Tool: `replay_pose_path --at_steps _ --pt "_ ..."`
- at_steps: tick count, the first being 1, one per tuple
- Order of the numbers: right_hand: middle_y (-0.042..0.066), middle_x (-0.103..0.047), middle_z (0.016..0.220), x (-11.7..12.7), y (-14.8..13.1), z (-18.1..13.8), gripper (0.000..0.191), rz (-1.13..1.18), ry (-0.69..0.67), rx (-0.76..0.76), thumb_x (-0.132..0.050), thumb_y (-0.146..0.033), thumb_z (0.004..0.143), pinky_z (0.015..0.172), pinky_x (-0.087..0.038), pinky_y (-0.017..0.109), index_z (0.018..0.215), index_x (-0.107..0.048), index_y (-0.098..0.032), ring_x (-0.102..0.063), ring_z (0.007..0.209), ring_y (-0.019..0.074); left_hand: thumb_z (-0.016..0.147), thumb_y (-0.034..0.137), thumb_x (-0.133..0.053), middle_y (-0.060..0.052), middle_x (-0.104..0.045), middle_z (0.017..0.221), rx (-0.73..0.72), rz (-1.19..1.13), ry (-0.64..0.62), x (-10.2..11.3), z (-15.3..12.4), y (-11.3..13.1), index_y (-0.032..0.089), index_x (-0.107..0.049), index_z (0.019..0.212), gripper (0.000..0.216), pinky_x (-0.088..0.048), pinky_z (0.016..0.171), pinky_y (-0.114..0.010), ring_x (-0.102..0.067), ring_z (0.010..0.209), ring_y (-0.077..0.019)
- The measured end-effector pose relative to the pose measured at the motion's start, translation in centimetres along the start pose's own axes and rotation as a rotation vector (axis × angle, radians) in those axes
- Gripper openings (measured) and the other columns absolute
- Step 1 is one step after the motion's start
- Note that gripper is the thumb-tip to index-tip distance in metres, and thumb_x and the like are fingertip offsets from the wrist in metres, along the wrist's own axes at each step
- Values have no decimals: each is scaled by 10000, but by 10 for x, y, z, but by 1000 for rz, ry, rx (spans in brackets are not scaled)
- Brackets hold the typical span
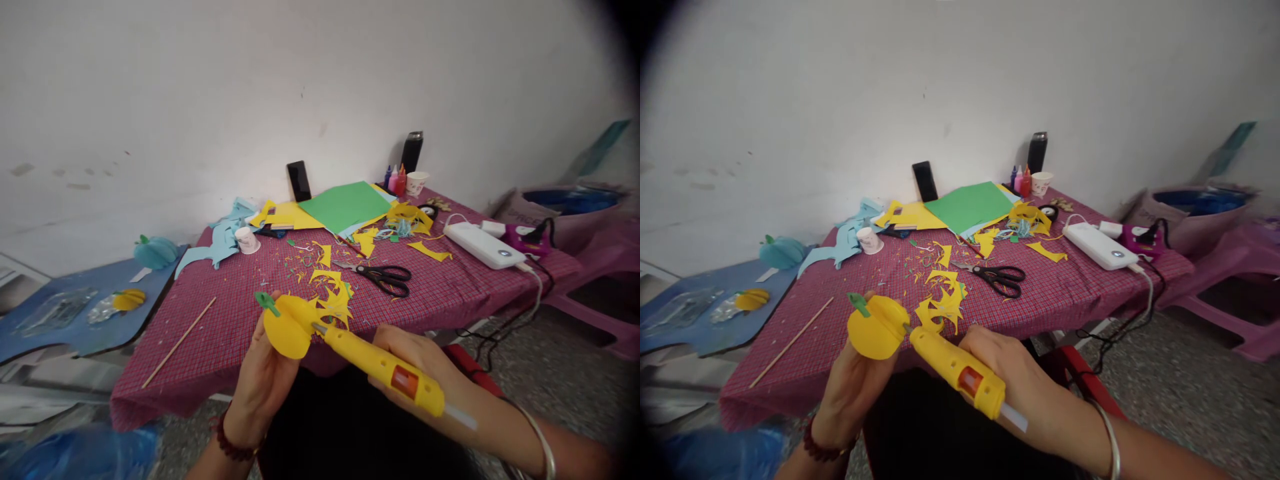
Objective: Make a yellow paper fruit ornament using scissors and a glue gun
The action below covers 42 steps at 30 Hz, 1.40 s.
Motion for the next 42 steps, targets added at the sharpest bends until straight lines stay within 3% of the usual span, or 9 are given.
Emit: replay_pose_path --at_steps 7,17,23,29,36,42 --pt "-17 -569 772 -5 -3 3 106 -25 8 64 -595 -172 845 545 -349 230 836 -496 -208 -496 619 105 834 264 -718 19 -748 1109 24 63 -55 -5 -4 -7 327 -691 1138 312 -534 936 -267 -700 1014 -155" --pt "-5 -547 753 -3 -12 7 152 -40 16 101 -511 -276 944 549 -326 245 818 -477 -198 -476 621 110 823 280 -724 6 -741 1133 73 69 -31 -3 -7 -7 335 -694 1137 320 -526 955 -313 -698 1015 -182" --pt "-25 -539 769 -3 -5 0 143 145 10 -9 -577 -297 903 524 -326 228 842 -476 -216 -471 622 105 815 314 -725 -27 -768 1053 47 120 -94 -10 -3 -7 256 -773 985 186 -537 941 -310 -699 1017 -221" --pt "-32 -524 754 -5 -8 3 140 233 -20 -76 -590 -303 860 549 -335 226 827 -485 -216 -467 633 109 709 329 -815 -53 -773 931 145 193 33 -9 -3 -15 191 -772 909 247 -562 795 -281 -715 845 -201" --pt "-23 -539 768 -2 -12 7 110 243 -27 -76 -588 -287 842 559 -349 222 846 -519 -203 -471 629 107 564 270 -902 -12 -770 843 108 135 130 5 -1 -19 210 -759 822 301 -564 713 -257 -717 748 -169" --pt "-31 -528 760 -2 -14 8 115 272 -25 -63 -593 -280 842 548 -344 214 836 -510 -201 -460 621 99 576 304 -902 -13 -771 847 126 194 100 4 1 -21 206 -751 841 321 -565 742 -261 -718 767 -165"
Point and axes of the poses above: each hand's wrist, its own z-axis towards the middle knuckle, its own x-axis out of the back of the hand, y = z × x, the point moved 3 cm from there along z, towards the middle knuckle
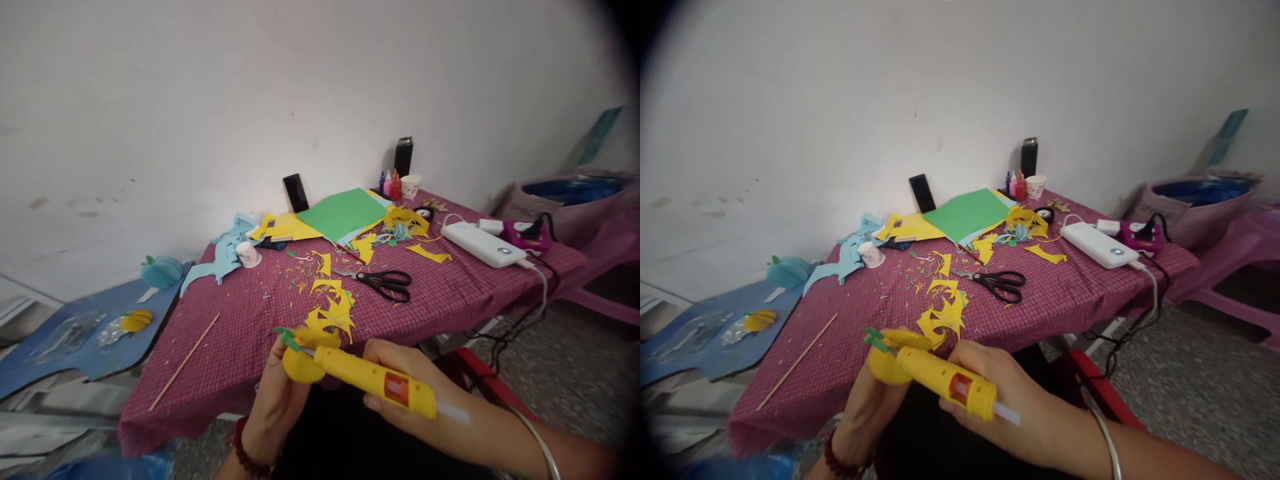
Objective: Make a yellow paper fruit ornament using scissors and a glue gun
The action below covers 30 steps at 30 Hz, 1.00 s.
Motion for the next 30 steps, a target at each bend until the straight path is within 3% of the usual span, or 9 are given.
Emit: replay_pose_path --at_steps 9,25,30 --pt "-35 -512 738 -1 2 2 119 -36 -13 -17 -597 -262 828 538 -321 216 811 -498 -199 -439 607 97 583 323 -899 -30 -765 910 -31 5 38 5 -3 4 203 -742 869 348 -545 879 -334 -704 866 -200" --pt "-30 -517 731 -4 6 1 159 -125 -24 -6 -589 -316 871 526 -325 217 812 -500 -198 -433 591 97 580 255 -905 -22 -789 910 -116 -128 57 -3 -1 21 193 -760 870 331 -611 763 -257 -735 806 -178" --pt "-29 -523 735 -4 7 1 160 -132 -26 -2 -589 -316 875 535 -339 218 815 -496 -199 -444 601 100 606 243 -891 -34 -789 944 -128 -156 50 -2 -2 23 194 -764 894 319 -611 791 -263 -739 836 -184"
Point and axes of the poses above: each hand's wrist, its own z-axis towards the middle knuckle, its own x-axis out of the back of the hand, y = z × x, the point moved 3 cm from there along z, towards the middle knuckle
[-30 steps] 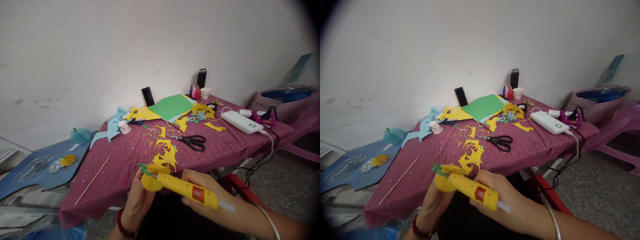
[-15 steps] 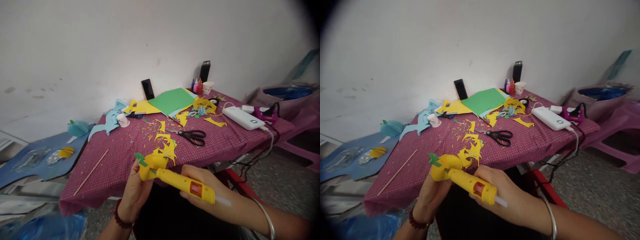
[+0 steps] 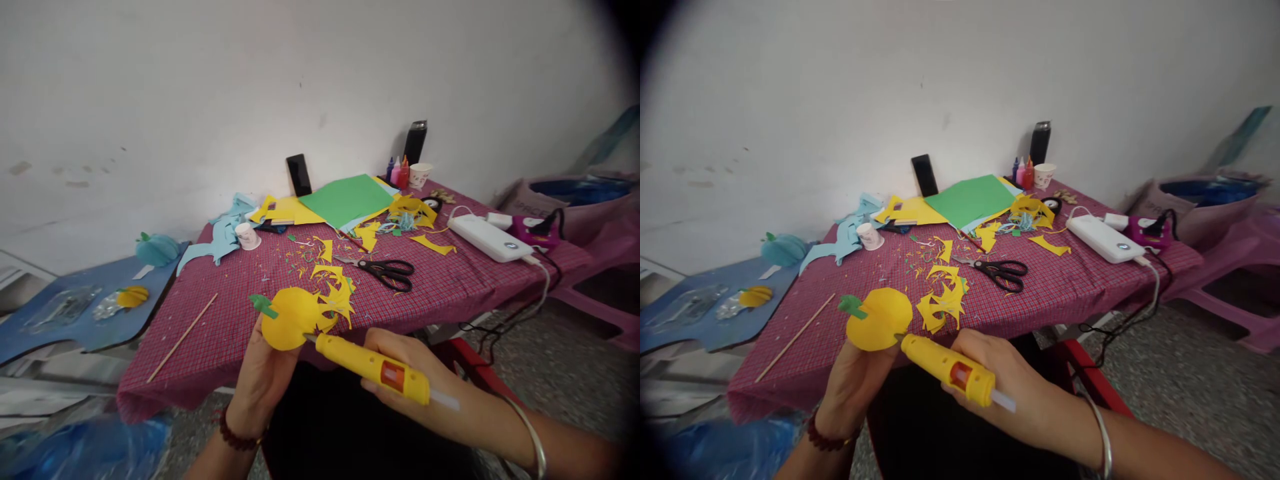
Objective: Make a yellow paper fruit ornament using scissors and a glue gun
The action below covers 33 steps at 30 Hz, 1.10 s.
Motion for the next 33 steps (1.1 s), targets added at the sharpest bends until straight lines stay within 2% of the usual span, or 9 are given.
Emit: replay_pose_path --at_steps 12,17,33 --pt "-29 -525 737 3 3 -5 202 -29 4 8 -585 -362 893 523 -321 222 814 -487 -204 -451 597 99 675 251 -848 -31 -788 949 7 15 -31 2 3 -1 209 -769 903 245 -607 805 -271 -738 868 -197" --pt "-27 -522 733 2 2 -6 232 -37 -1 21 -571 -401 897 524 -320 223 809 -486 -203 -453 598 101 629 277 -878 -27 -791 928 -21 37 -2 -1 4 -1 206 -775 873 275 -612 785 -259 -742 842 -190" --pt "-23 -548 733 -1 4 -4 174 -98 -27 17 -592 -329 881 516 -321 216 812 -505 -194 -464 582 93 617 255 -882 -18 -787 921 -18 46 8 1 4 0 214 -765 858 270 -602 781 -244 -734 827 -172"
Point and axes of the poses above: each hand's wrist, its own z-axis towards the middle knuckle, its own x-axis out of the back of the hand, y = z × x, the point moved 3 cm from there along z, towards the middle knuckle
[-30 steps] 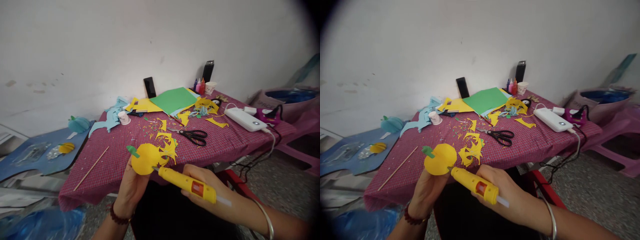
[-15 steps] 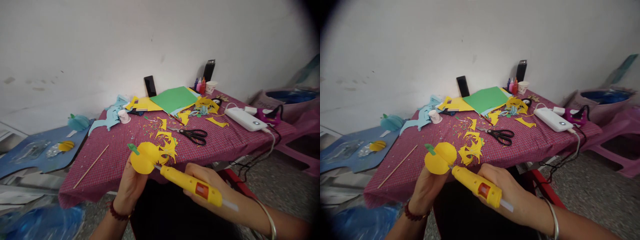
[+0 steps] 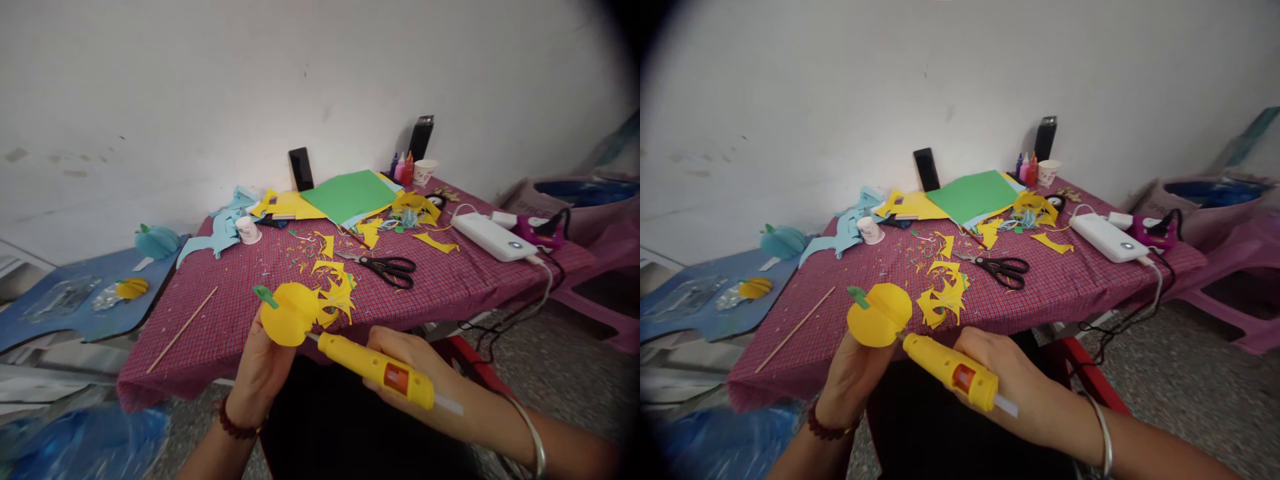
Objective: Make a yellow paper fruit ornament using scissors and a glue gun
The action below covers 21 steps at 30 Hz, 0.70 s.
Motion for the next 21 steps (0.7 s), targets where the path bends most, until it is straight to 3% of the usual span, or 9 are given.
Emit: replay_pose_path --at_steps 12,17,21 --pt "-27 -548 733 -9 7 1 153 19 5 54 -606 -309 876 521 -331 217 827 -522 -191 -453 580 89 619 259 -877 -44 -770 937 42 79 -7 -1 -4 -16 186 -715 948 374 -589 773 -288 -723 809 -189" --pt "-16 -567 736 -5 6 2 122 26 28 7 -604 -284 861 520 -348 213 826 -533 -191 -477 589 96 615 150 -862 28 -729 772 56 132 -40 1 -8 -25 209 -657 835 306 -550 636 -200 -677 646 -111" --pt "-11 -565 749 0 1 3 125 45 54 8 -592 -302 860 541 -360 218 827 -534 -196 -488 612 104 642 156 -842 33 -712 766 59 181 -70 2 -12 -29 208 -620 797 276 -536 618 -196 -658 644 -107"
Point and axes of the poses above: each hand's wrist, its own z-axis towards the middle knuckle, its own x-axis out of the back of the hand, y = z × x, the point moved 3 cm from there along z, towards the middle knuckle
